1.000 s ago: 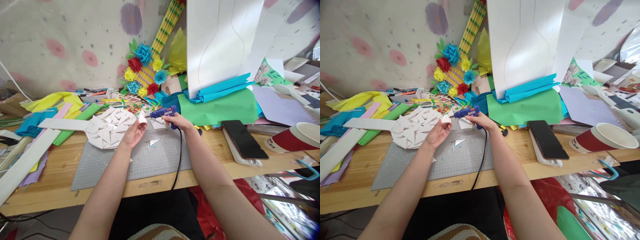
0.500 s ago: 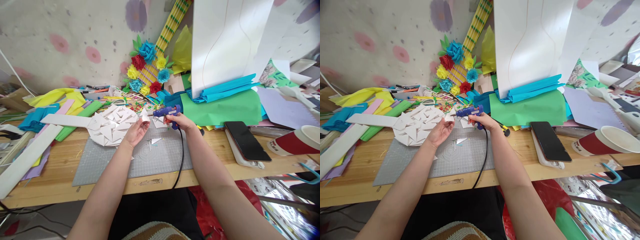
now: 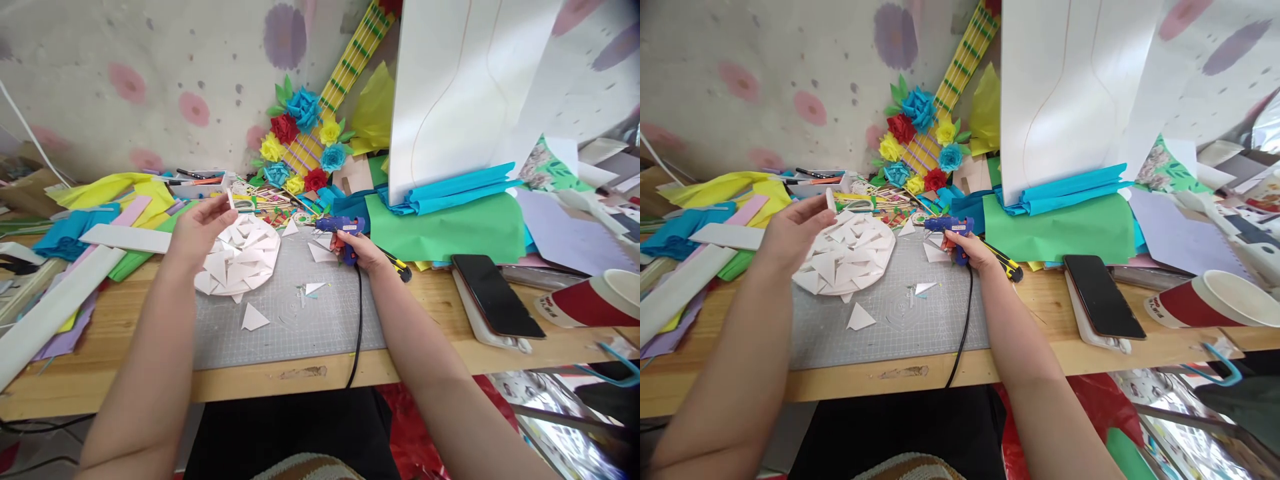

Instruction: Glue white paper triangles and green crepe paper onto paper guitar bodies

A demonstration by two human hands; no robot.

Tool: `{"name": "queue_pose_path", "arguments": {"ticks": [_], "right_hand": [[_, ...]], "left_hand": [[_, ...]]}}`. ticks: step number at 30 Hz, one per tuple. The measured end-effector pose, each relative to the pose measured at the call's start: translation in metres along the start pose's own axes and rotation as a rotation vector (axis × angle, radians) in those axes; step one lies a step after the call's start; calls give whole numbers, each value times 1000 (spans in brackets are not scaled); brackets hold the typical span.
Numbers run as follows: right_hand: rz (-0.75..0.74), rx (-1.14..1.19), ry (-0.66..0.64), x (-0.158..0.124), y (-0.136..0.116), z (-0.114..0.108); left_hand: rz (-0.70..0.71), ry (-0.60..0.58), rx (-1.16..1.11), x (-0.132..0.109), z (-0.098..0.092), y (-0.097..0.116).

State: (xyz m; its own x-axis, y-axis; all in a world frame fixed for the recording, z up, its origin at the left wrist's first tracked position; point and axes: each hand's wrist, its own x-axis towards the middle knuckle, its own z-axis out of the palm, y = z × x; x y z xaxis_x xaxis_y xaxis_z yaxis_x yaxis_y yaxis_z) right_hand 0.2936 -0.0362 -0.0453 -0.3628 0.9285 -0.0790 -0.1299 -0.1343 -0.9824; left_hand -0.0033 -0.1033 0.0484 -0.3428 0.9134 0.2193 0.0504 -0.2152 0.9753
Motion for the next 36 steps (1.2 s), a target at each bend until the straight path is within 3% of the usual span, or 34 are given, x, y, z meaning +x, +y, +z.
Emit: {"name": "queue_pose_path", "arguments": {"ticks": [5, 9, 12, 21, 27, 36], "right_hand": [[4, -25, 2, 0, 1, 0], [15, -46, 8, 0, 1, 1], [10, -56, -10, 0, 1, 1], [-12, -44, -20, -1, -1, 4], [18, -19, 7, 0, 3, 1], [-12, -41, 10, 1, 4, 0]], "left_hand": [[45, -254, 837, 31, -42, -9], [51, -459, 1153, 42, -50, -21], [68, -510, 1227, 44, -46, -24], [-42, -516, 1243, 52, -43, -31], [-130, -613, 1479, 47, -38, -18], [-32, -674, 1398, 38, -33, -9]]}}
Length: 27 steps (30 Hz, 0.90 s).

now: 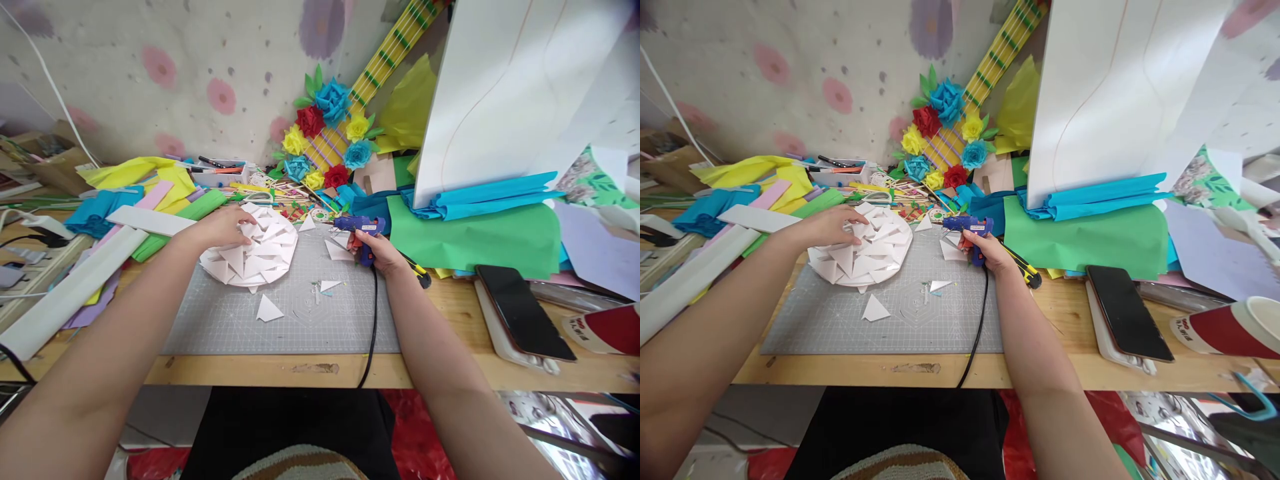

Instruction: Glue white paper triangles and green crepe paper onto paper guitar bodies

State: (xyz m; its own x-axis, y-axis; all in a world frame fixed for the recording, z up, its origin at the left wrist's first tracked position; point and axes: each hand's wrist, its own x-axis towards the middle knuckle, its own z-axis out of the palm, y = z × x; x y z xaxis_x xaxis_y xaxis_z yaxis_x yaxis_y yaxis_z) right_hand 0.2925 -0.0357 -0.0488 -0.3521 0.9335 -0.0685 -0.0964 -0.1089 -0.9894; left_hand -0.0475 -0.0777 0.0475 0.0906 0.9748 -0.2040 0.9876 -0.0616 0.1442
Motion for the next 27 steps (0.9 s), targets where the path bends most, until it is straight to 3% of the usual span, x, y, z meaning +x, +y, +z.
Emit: {"name": "queue_pose_path", "arguments": {"ticks": [9, 22, 27], "right_hand": [[5, -21, -8, 1, -1, 1], [13, 19, -13, 0, -2, 2], [17, 21, -2, 1, -2, 2]], "left_hand": [[10, 1, -41, -1, -2, 1], [-21, 30, -145, 11, 11, -10], [-1, 62, -53, 8, 10, -8]]}}
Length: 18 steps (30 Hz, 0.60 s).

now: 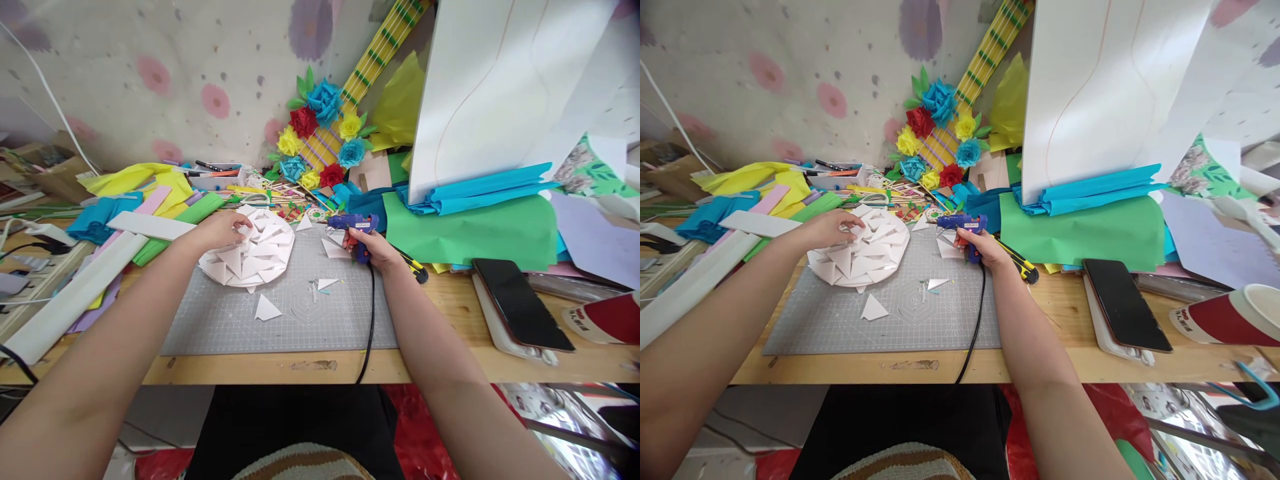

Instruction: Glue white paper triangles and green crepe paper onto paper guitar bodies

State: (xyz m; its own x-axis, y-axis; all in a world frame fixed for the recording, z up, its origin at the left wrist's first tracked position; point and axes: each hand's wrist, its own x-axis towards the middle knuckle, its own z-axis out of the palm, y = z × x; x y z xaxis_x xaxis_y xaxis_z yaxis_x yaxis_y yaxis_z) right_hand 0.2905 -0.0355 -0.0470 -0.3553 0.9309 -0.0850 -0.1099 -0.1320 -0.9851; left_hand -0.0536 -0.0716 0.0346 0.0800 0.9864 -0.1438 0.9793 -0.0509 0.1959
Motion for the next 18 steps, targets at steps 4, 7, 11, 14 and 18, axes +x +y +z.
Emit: {"name": "queue_pose_path", "arguments": {"ticks": [4, 7, 11, 14, 18], "right_hand": [[7, 16, 21, 1, 2, -1], [20, 32, 43, 1, 3, -1], [7, 33, 34, -1, 1, 0], [-3, 28, 27, -2, 1, 0], [-19, 27, 40, -4, 3, 1]], "left_hand": [[176, 177, 30, -10, 4, 12], [453, 126, 2, -25, 11, 29], [682, -135, 28, -51, 25, 44], [738, -181, 57, -66, 34, 44], [769, -144, 58, -77, 41, 43]]}}
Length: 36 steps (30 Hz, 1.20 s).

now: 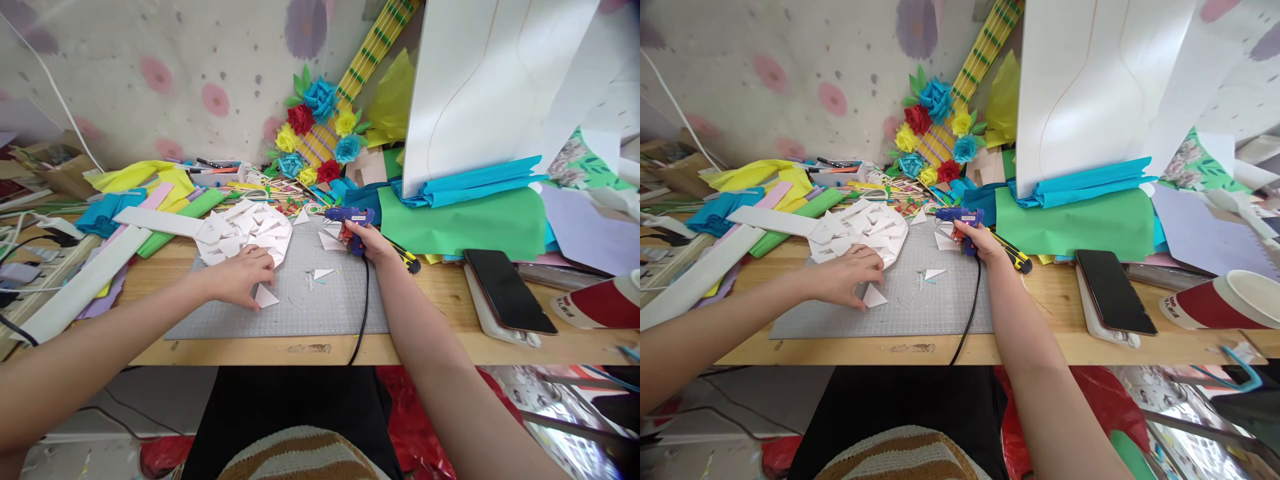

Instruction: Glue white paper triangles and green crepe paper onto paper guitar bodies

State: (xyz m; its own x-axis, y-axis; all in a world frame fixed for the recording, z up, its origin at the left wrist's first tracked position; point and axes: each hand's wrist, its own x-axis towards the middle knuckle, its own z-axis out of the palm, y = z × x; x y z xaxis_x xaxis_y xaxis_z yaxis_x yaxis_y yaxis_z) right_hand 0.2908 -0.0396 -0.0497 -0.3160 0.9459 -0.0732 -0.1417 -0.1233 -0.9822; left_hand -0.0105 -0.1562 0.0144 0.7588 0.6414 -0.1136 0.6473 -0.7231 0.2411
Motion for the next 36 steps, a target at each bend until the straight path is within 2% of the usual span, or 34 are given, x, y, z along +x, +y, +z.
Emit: {"name": "queue_pose_path", "arguments": {"ticks": [5, 8, 10, 13, 15, 17, 20, 24, 28, 36], "right_hand": [[-13, -4, 20, -4, 2, -1], [-18, -24, 23, -6, -1, 0], [-45, -60, 17, -8, -3, 3], [-99, -116, 20, -14, -8, 13], [-121, -141, 31, -20, -10, 22], [-154, -170, 19, -27, -10, 29], [-204, -211, -44, -34, -9, 38], [-215, -242, -114, -39, -11, 47], [-200, -278, -131, -42, -15, 54], [-240, -266, -109, -44, -20, 49]], "left_hand": [[4, 13, -6, -1, 5, 11], [-114, 46, -107, 1, 3, 15], [-273, 205, -292, 8, 2, 15], [-491, 645, -822, 26, 5, 9], [-515, 863, -1258, 41, 11, 5], [-466, 949, -1590, 54, 18, 3], [-387, 936, -1782, 62, 26, 3], [-342, 830, -1791, 62, 32, 5], [-301, 750, -1815, 63, 35, 6], [-324, 766, -1846, 61, 33, 6]]}}
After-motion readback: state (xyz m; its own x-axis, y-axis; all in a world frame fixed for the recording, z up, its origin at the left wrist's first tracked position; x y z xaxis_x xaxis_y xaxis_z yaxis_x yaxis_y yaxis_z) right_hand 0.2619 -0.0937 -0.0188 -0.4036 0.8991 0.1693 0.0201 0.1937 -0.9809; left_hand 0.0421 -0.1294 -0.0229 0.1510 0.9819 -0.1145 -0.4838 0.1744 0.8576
